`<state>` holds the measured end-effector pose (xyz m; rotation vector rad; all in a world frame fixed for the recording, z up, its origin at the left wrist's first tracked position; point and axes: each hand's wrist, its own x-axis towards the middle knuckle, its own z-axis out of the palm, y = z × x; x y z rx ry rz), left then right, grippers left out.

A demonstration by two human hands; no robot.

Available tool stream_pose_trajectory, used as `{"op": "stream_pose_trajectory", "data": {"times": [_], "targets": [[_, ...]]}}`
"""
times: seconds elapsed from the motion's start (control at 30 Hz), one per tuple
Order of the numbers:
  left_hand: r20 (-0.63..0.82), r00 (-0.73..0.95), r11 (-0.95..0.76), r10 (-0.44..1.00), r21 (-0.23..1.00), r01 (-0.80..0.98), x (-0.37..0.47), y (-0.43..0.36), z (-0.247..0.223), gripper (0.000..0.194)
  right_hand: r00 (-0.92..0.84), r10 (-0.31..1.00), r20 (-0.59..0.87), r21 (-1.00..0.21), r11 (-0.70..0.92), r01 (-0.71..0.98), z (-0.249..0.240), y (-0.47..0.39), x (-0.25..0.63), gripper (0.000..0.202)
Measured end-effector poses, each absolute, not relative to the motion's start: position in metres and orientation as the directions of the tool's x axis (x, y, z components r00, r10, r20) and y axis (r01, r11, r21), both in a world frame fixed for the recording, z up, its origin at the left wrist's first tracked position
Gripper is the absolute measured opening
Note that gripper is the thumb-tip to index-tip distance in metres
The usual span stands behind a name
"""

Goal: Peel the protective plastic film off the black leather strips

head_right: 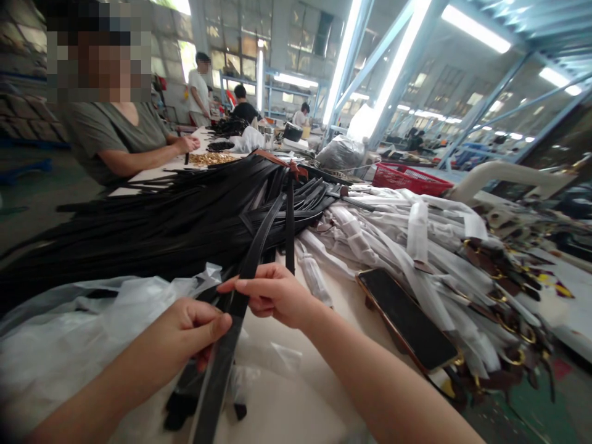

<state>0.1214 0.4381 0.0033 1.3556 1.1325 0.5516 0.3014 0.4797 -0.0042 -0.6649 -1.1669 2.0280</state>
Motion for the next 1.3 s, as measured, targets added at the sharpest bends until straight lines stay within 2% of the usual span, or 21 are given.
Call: {"op": "stream_pose_trajectory", "data": {"times": [0.17, 0.37, 0.47, 0.6, 0.77, 1.0, 1.2, 1.3], "targets": [[-0.237, 0.395, 0.110, 0.888, 0.941, 0.319, 0.124, 0.437, 0.000, 0.053, -0.386, 0.921, -0.056, -0.884, -0.225, -0.409, -0.003, 0.489, 0.304, 0.025], [-0.135, 0.291, 0.069, 0.947, 0.972, 0.225, 0.123, 0.439, -0.001, 0.047, -0.450, 0.892, 0.035, -0.962, -0.092, -0.257, -0.002, 0.468, 0.294, 0.028], [-0.072, 0.270, 0.025, 0.960, 0.984, 0.174, 0.120, 0.439, 0.002, 0.047, -0.484, 0.875, -0.002, -0.974, -0.112, -0.199, 0.003, 0.459, 0.285, 0.035], [-0.039, 0.386, -0.021, 0.922, 0.989, 0.149, 0.115, 0.435, 0.010, 0.048, -0.443, 0.895, -0.051, -0.960, -0.167, -0.226, 0.022, 0.469, 0.287, 0.041], [0.006, 0.494, -0.082, 0.870, 0.988, 0.133, 0.112, 0.426, 0.016, 0.050, -0.340, 0.930, -0.140, -0.944, -0.229, -0.239, 0.044, 0.479, 0.299, 0.029], [0.114, 0.409, -0.144, 0.905, 0.989, 0.042, 0.110, 0.427, 0.010, 0.058, -0.364, 0.924, -0.117, -0.972, -0.181, -0.147, 0.033, 0.423, 0.286, 0.038], [0.068, 0.488, -0.118, 0.870, 0.990, 0.071, 0.112, 0.429, -0.002, 0.060, -0.260, 0.963, -0.071, -0.975, -0.122, -0.186, 0.036, 0.471, 0.298, 0.038], [0.075, 0.475, -0.131, 0.877, 0.988, 0.086, 0.113, 0.431, -0.005, 0.060, -0.218, 0.976, -0.024, -0.979, -0.067, -0.191, 0.032, 0.477, 0.300, 0.036]]}}
